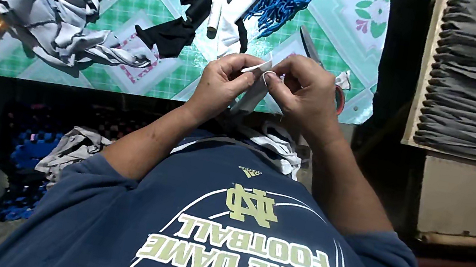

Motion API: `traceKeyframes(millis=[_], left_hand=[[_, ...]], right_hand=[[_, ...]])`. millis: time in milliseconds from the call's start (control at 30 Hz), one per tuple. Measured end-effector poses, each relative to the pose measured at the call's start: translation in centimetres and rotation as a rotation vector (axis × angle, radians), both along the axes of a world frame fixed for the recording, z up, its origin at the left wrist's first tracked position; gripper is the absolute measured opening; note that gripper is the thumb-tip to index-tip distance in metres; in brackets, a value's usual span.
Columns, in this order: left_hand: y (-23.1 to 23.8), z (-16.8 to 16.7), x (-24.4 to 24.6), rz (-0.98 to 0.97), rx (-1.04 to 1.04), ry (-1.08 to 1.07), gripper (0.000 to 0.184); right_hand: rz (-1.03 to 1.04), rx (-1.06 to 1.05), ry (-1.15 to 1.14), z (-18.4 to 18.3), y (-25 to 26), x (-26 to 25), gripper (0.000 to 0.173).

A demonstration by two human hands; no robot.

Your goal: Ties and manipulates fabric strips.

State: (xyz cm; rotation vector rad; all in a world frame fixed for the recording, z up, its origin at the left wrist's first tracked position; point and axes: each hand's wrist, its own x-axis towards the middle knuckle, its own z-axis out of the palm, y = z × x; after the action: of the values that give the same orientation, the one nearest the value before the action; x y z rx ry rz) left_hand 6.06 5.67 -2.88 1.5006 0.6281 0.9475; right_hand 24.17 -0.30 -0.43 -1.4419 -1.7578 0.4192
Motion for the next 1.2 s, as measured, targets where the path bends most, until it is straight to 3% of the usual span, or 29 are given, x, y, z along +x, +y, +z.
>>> traceKeyframes(millis=[333, 467, 900, 1200], left_hand=[[0.27, 0.26, 0.13, 0.034, 0.086, 0.101, 0.009], [0.23, 0.34, 0.13, -0.014, 0.051, 0.037, 0.009], [-0.1, 0.54, -0.27, 0.064, 0.224, 0.226, 0.021], [-0.19, 0.82, -0.02, 0.026, 0.211, 0.228, 0.016]], right_hand=[[-0.01, 0.073, -0.083, 0.09, -0.59, -0.17, 0.017], [-0.019, 0.095, -0.095, -0.11, -0.59, -0.18, 0.017], [-0.033, 0.178, -0.184, -0.32, -0.82, -0.37, 0.017], [-0.023, 0.147, -0.239, -0.12, -1.03, -0.5, 0.017]])
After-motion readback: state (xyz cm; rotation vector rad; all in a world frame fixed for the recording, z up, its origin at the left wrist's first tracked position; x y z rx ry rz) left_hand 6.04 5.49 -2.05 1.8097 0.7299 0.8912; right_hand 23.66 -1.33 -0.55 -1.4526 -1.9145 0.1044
